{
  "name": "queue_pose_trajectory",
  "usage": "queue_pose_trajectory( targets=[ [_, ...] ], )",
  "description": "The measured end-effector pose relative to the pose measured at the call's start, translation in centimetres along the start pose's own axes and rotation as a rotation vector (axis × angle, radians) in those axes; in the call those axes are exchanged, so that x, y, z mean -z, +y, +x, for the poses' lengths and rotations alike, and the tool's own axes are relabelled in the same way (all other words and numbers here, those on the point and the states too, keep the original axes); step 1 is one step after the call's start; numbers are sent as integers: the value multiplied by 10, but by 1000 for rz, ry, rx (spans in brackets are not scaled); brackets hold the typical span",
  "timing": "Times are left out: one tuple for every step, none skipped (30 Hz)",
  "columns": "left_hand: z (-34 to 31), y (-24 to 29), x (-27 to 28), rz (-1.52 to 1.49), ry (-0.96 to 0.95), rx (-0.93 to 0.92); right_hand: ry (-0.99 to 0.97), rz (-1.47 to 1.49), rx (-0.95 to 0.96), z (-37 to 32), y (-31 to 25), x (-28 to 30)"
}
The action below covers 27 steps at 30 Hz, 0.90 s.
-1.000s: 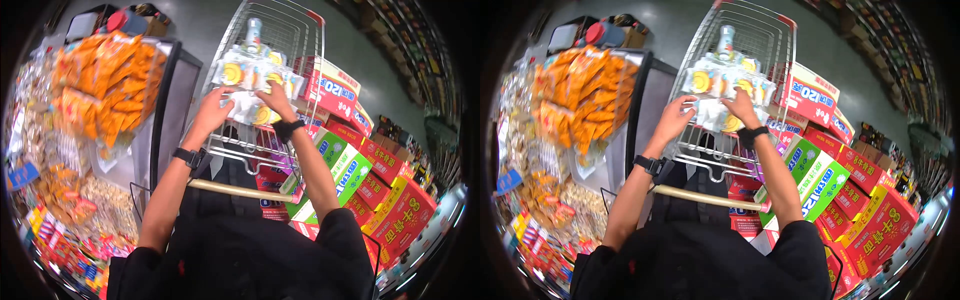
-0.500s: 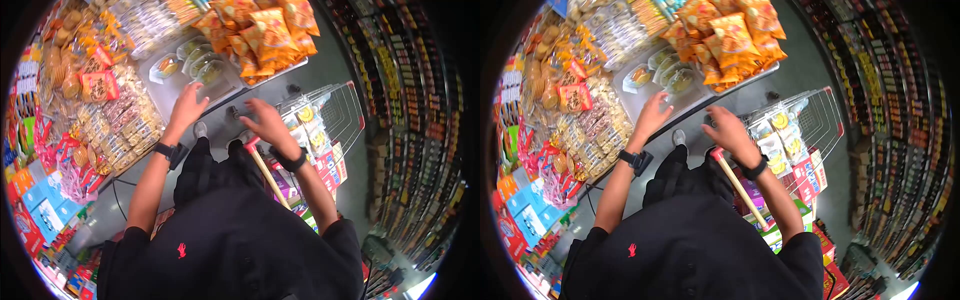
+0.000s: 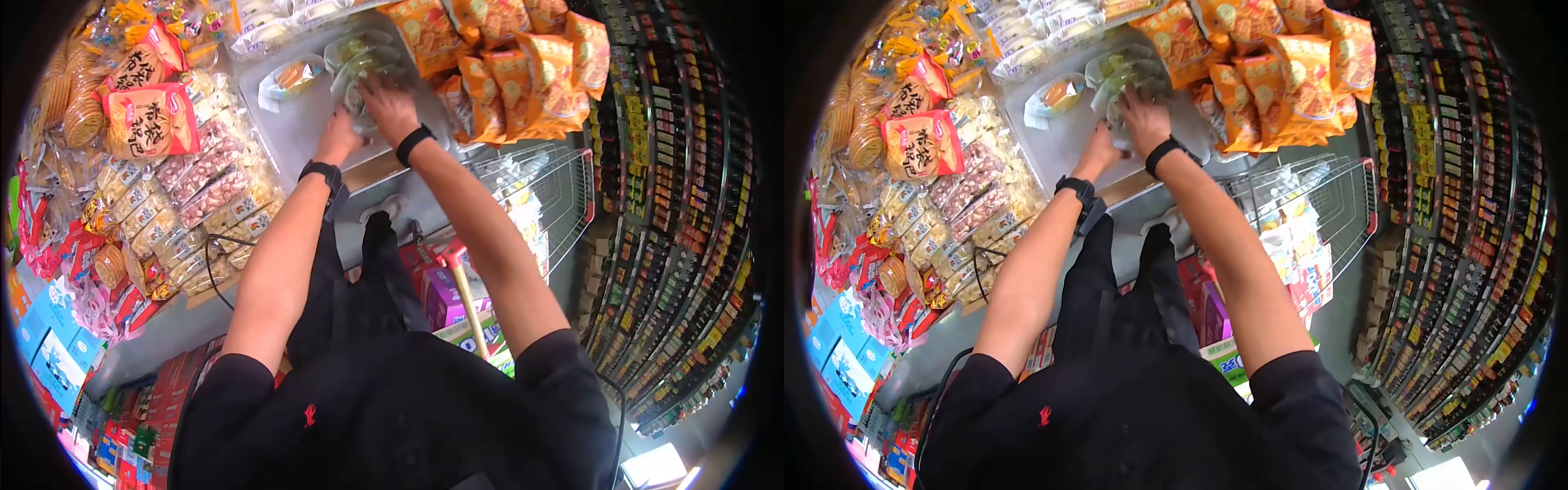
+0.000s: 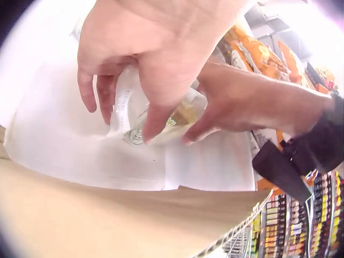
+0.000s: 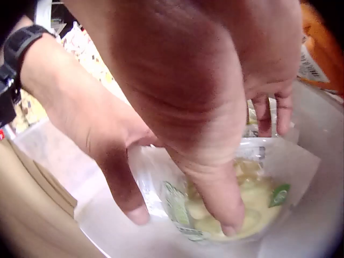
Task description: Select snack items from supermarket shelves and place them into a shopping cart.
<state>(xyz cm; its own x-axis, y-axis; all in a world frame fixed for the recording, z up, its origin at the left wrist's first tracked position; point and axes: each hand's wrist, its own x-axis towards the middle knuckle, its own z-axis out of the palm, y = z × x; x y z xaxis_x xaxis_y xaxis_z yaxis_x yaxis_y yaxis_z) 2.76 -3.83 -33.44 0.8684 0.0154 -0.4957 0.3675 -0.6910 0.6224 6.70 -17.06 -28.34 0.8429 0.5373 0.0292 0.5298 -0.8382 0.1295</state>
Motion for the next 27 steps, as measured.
queue_pose_trajectory(
  targets=[
    [1, 2, 4, -68, -35, 25, 11, 2, 6, 0, 1, -2],
    [1, 7, 8, -44, -36, 40, 26, -2, 14, 2, 4, -3],
    [-1, 16, 14, -20, -35, 53, 44, -8, 23, 4, 7, -6],
    [-1, 19, 16, 6, -34, 65, 49, -33, 4, 5, 10, -13],
    [-2, 22, 18, 31, 12, 43, 54, -57, -12, 5, 10, -19],
    [0, 23, 17, 55, 61, 22, 61, -80, -26, 5, 10, -18],
    [1, 25, 17, 79, 111, -1, 10, -63, -8, 6, 12, -16],
    [0, 25, 17, 106, 130, -20, -41, -44, 8, 8, 14, -14],
    [-1, 24, 16, 135, 147, -43, -92, -26, 21, 6, 16, -12],
    [-1, 24, 16, 163, 168, -68, -57, -46, 44, 3, 17, -10],
    [-2, 24, 18, 160, 151, -106, -17, -68, 70, 1, 18, -7],
    [1, 15, 17, 161, 135, -144, 24, -88, 94, 0, 19, -4],
    [-2, 12, 23, 164, 116, -182, -83, -18, 67, -2, 18, 4],
    [-4, 9, 32, 122, 65, -198, -189, 51, 40, -5, 19, 13],
    [-12, 15, 49, 80, 9, -215, -297, 120, 11, -10, 21, 25],
    [-24, 22, 68, 40, -49, -233, -315, 239, 6, -14, 23, 45],
    [-36, 30, 86, -11, -21, -319, -327, 356, 0, -16, 26, 68],
    [-55, 43, 109, 8, -10, -383, -329, 472, -3, -20, 28, 88],
    [-69, 60, 134, 31, 7, -461, -200, 523, 36, -26, 29, 93],
    [-78, 73, 153, -56, -31, -422, -76, 544, 64, -33, 30, 117],
    [-93, 85, 169, -142, -84, -370, -108, 610, 33, -39, 33, 147],
    [-111, 101, 188, -133, -116, -384, -142, 678, -4, -47, 36, 176],
    [-124, 121, 207, -120, -163, -413, -101, 776, -35, -57, 37, 194],
    [-143, 147, 221, -31, -227, -413, -59, 875, -78, -71, 40, 211],
    [-162, 173, 234, 57, -290, -419, -64, 916, -99, -86, 42, 233],
    [-179, 197, 240, 177, -317, -434, -59, 953, -119, -101, 49, 251],
    [-200, 218, 237, 196, -339, -459, 2, 993, -130, -119, 53, 260]
  ],
)
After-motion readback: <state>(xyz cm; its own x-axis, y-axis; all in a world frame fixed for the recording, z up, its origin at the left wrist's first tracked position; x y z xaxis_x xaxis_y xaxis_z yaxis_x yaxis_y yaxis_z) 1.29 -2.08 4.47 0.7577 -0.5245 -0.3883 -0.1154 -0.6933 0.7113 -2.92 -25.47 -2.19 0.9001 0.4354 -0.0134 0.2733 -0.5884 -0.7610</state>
